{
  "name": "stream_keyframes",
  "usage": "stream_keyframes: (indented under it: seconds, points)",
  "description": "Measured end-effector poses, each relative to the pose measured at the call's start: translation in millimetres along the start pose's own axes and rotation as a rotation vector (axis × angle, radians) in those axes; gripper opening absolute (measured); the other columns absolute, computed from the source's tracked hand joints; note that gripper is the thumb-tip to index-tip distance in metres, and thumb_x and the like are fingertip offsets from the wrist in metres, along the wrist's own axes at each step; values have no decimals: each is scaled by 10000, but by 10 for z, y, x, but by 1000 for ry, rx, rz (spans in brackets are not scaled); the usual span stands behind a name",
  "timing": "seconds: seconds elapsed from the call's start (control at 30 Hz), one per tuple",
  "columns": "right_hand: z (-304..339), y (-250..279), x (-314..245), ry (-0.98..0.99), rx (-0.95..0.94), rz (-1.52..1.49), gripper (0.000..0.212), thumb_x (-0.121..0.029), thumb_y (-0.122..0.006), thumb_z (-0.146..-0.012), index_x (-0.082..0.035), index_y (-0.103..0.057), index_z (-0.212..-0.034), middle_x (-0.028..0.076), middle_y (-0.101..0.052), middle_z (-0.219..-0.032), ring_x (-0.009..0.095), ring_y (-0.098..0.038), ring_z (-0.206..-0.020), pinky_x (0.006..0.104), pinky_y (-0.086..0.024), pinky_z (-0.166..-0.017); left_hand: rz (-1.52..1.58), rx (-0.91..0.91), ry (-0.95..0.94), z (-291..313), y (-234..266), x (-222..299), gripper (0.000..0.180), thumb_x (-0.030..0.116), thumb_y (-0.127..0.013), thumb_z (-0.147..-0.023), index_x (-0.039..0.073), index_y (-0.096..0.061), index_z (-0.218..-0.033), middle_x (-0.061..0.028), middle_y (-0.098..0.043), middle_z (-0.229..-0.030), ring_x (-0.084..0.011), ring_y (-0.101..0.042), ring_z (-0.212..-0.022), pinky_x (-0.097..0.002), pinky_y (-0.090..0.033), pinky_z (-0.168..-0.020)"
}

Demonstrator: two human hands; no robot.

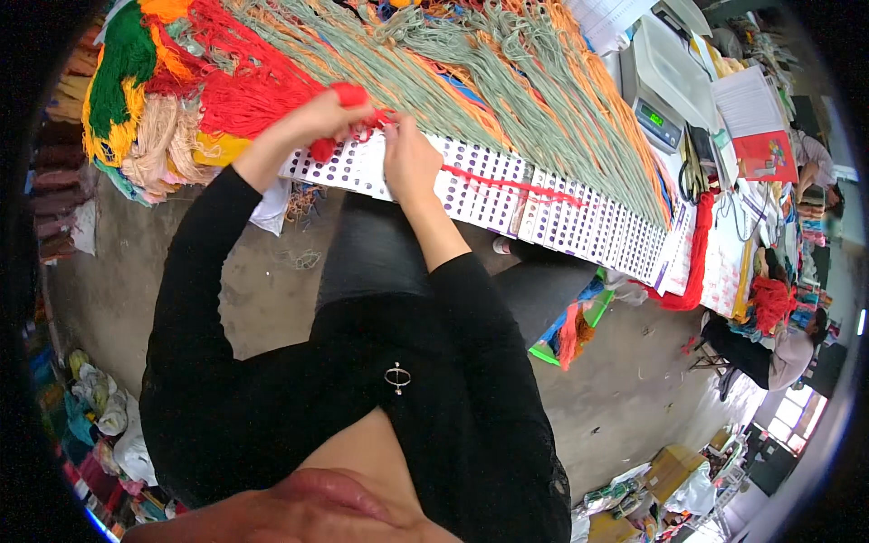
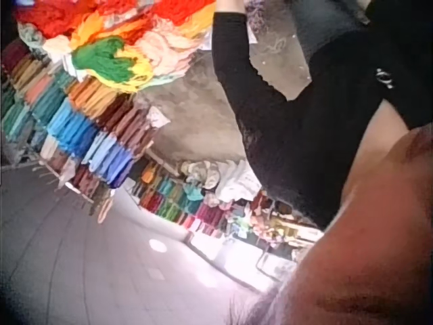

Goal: Selecting specific red yarn bundles from a pile and attaching them to a reference sample board.

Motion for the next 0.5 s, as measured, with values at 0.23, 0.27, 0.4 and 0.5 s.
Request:
stream_keyframes:
  seconds: [0.23,0.27,0.4,0.5]
  points:
    - [13,27,-136,138,36,32,392,-350,-622,-772,-65,-553,-1033,116,-632,-845,286,-616,-806,395,-463,-676,984,68,-38,-29,2077,3,203,-6,-503,-791,-127,-535,-950,-8,-480,-637,-20,-358,-443,-141,-249,-359]
    - [14,12,-137,139,29,22,380,-342,-621,-774,-63,-557,-1024,105,-629,-826,281,-616,-792,392,-464,-676,1045,0,-66,-70,2362,-12,222,51,-509,-849,-91,-533,-1017,-5,-467,-624,-40,-372,-447,-157,-302,-386]
    - [20,-22,-137,145,30,-8,345,-320,-639,-765,-70,-561,-989,89,-622,-815,270,-612,-777,383,-468,-660,223,812,38,-58,2686,-245,418,377,-584,-860,78,-553,-1150,-23,-597,-752,-75,-461,-553,-191,-384,-469]
    - [-41,117,-2,-85,-92,-119,294,-310,-635,-790,-84,-586,-970,75,-622,-811,239,-609,-747,353,-463,-637,282,395,-87,89,1417,267,361,333,-564,-836,116,-582,-1124,34,-639,-1056,-46,-511,-697,-177,-396,-590]
Point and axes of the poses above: each hand's wrist, its own z-axis away from the middle knuckle, its own y-axis out of the back of the hand, x = y × z, the point moved 2 cm from there along -z, towards the middle knuckle
